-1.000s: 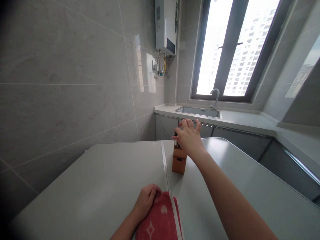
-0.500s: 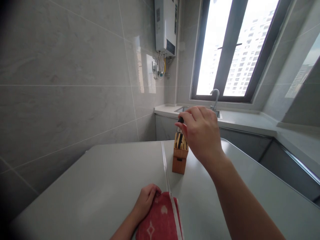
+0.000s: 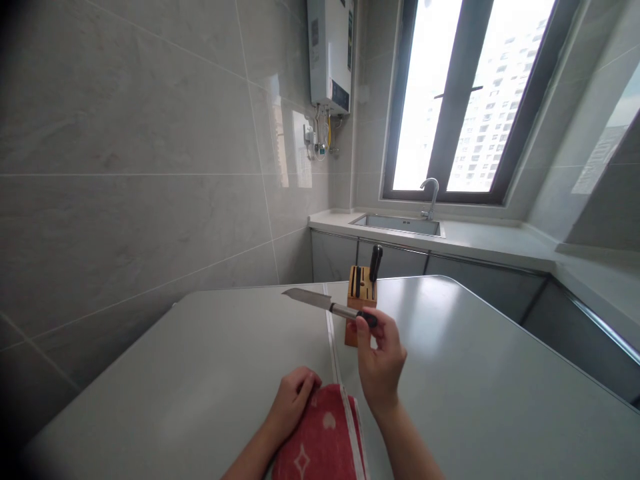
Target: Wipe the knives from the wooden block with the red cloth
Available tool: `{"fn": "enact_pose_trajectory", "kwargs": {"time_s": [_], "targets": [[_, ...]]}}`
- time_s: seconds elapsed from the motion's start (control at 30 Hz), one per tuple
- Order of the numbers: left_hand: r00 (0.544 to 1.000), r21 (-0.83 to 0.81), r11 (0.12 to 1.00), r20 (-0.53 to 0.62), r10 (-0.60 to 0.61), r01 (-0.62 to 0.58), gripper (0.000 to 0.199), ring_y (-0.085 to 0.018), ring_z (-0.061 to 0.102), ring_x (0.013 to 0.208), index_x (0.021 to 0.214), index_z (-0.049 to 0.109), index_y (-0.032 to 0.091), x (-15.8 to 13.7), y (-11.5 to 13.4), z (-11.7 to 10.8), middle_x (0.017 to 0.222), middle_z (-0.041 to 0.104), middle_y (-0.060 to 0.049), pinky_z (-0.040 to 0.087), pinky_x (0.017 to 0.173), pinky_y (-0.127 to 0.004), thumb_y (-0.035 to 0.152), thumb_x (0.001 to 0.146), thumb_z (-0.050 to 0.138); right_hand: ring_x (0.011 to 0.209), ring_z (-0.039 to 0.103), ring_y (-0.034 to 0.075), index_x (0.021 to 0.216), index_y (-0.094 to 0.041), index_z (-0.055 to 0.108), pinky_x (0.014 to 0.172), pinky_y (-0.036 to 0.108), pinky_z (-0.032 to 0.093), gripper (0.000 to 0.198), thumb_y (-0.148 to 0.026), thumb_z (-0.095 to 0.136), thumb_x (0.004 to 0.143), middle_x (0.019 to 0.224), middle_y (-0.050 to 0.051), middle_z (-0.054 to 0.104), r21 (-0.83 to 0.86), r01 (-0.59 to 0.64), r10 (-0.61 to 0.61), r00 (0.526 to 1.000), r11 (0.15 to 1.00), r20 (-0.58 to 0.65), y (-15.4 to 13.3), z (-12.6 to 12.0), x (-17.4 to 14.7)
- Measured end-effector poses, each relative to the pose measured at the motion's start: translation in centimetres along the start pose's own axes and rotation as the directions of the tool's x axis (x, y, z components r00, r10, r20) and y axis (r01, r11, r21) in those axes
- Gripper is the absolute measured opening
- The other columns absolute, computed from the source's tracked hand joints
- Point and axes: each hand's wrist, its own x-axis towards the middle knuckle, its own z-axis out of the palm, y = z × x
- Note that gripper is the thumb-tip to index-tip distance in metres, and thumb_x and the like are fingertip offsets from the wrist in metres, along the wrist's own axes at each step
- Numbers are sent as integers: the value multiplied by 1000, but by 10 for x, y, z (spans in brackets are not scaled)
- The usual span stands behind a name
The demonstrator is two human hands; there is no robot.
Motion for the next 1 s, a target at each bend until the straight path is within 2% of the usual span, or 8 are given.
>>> {"fn": "enact_pose_trajectory", "kwargs": {"time_s": [0.07,0.17,0.23,0.3,0.43,0.57,0.77,1.0], "targets": [[1000,33,999,-18,-4,5,42,-16,54,70,71,63,16,1,-2,1,71,61,-4,39,68,-25,40,91,35,66,67,18,97,-18,55,64,32,55,25,-36,61,80,76,3,67,173,-270,270,963,947,21,26,10,-23],[999,59,998,-47,-12,15,38,-16,54,68,70,62,15,2,-4,3,70,61,-5,40,66,-25,40,89,39,72,69,21,89,-17,55,70,35,56,31,-40,68,72,79,4,69,379,-563,530,824,734,200,57,22,-50],[998,28,999,-64,-16,18,37,-17,55,70,75,64,15,3,-4,3,74,63,-6,41,67,-25,39,89,40,77,69,21,86,-17,55,73,34,56,33,-39,73,68,81,5,70,447,-685,613,723,576,319,73,26,-63],[997,-30,999,-80,-16,13,36,-18,58,76,85,66,15,4,-3,3,83,66,-8,43,70,-27,40,89,39,81,69,21,84,-17,56,77,33,56,32,-36,74,67,85,5,70,473,-752,649,647,459,399,84,28,-72],[991,-122,992,-131,14,-30,36,-20,59,86,95,66,17,5,1,-1,95,67,-10,44,79,-30,40,89,39,87,68,20,83,-17,57,82,31,54,29,-32,74,67,88,5,69,451,-820,627,565,353,536,89,27,-79],[983,-132,991,-185,13,-38,37,-19,58,80,83,65,16,4,1,-3,84,66,-7,44,75,-28,40,90,38,82,68,19,84,-17,55,79,31,53,29,-33,74,68,84,5,69,368,-841,583,540,396,607,83,26,-83],[962,-213,976,-253,-101,46,42,-17,56,67,70,58,14,7,-9,-2,69,60,-4,43,65,-25,46,89,38,76,68,21,83,-19,52,75,35,52,34,-41,71,68,76,4,69,232,-761,519,599,605,610,76,28,-92],[943,-292,952,-279,-180,95,38,-16,56,66,72,58,13,9,-11,-4,68,60,-3,44,64,-25,48,84,47,88,65,21,82,-21,53,80,32,48,25,-41,66,73,86,5,69,159,-668,396,598,727,697,76,26,-90]]}}
